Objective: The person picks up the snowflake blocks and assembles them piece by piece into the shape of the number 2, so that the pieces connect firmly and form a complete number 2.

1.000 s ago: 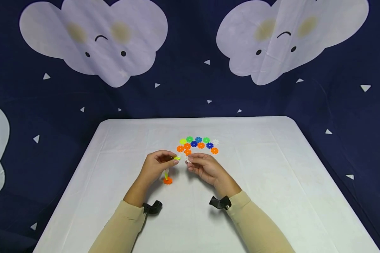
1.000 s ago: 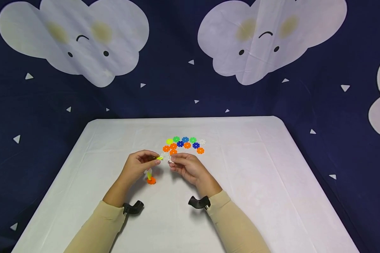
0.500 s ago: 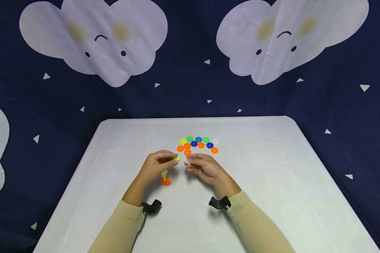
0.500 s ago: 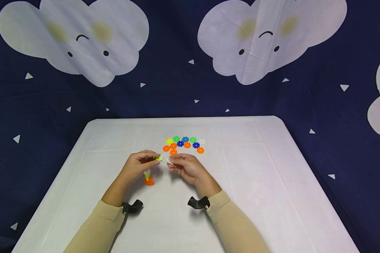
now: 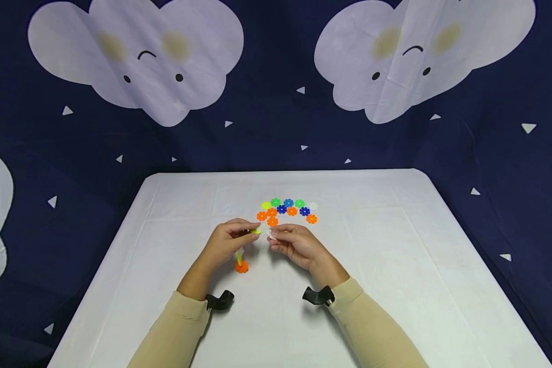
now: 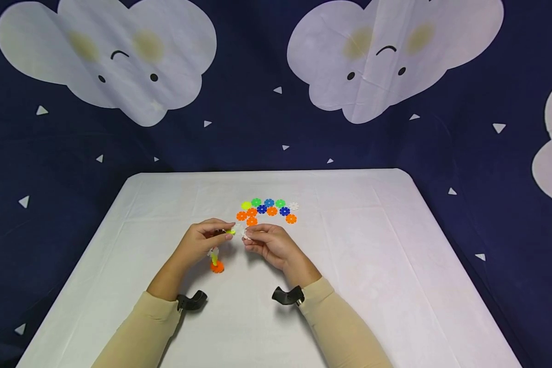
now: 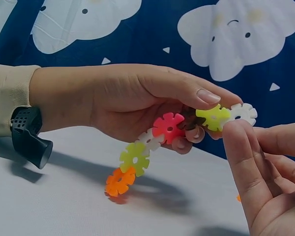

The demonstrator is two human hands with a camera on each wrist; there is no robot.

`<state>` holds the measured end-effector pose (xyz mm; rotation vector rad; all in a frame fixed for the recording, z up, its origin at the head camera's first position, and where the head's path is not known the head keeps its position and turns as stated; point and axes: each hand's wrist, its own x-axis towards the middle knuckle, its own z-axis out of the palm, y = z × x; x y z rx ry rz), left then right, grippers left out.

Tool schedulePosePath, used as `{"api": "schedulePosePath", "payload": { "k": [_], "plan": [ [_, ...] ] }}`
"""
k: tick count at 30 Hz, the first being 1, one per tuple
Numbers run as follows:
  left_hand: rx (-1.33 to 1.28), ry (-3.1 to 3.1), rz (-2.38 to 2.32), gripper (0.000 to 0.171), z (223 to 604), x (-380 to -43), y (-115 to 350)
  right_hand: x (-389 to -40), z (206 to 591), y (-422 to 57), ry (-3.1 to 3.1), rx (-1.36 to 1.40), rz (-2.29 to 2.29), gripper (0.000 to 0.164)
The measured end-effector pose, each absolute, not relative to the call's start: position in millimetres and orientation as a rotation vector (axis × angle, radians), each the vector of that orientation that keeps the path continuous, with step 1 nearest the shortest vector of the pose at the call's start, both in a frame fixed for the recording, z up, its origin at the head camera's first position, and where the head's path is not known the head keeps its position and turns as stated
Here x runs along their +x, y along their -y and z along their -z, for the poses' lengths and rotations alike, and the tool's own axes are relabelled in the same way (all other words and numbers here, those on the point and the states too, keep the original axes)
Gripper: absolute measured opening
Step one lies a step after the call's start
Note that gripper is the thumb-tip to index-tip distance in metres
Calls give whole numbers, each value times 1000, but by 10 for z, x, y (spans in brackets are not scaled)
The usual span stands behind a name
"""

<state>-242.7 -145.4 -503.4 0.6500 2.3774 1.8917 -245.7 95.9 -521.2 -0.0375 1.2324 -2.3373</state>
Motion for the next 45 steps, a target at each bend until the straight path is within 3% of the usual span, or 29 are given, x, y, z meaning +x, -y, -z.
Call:
{"api": "schedulePosePath", "payload": {
  "k": [20, 27, 38, 45],
  "plan": [
    [574, -2424, -1839, 25, 4871, -2337, 1416, -2441, 5212, -918, -1242, 24, 2355, 15],
    [438, -2405, -1862, 29, 4996, -2400, 1443, -2444, 5193, -965, -1198, -40, 2370, 18],
    [483, -2350, -1895, 33, 4977, -2412, 1453, -2450, 5204, -998, -1281, -158, 2368, 22],
    [516, -2414, -1876, 23, 4984, -2413, 1449, -2448, 5221, -986, -1483, -255, 2332, 25]
  ]
}}
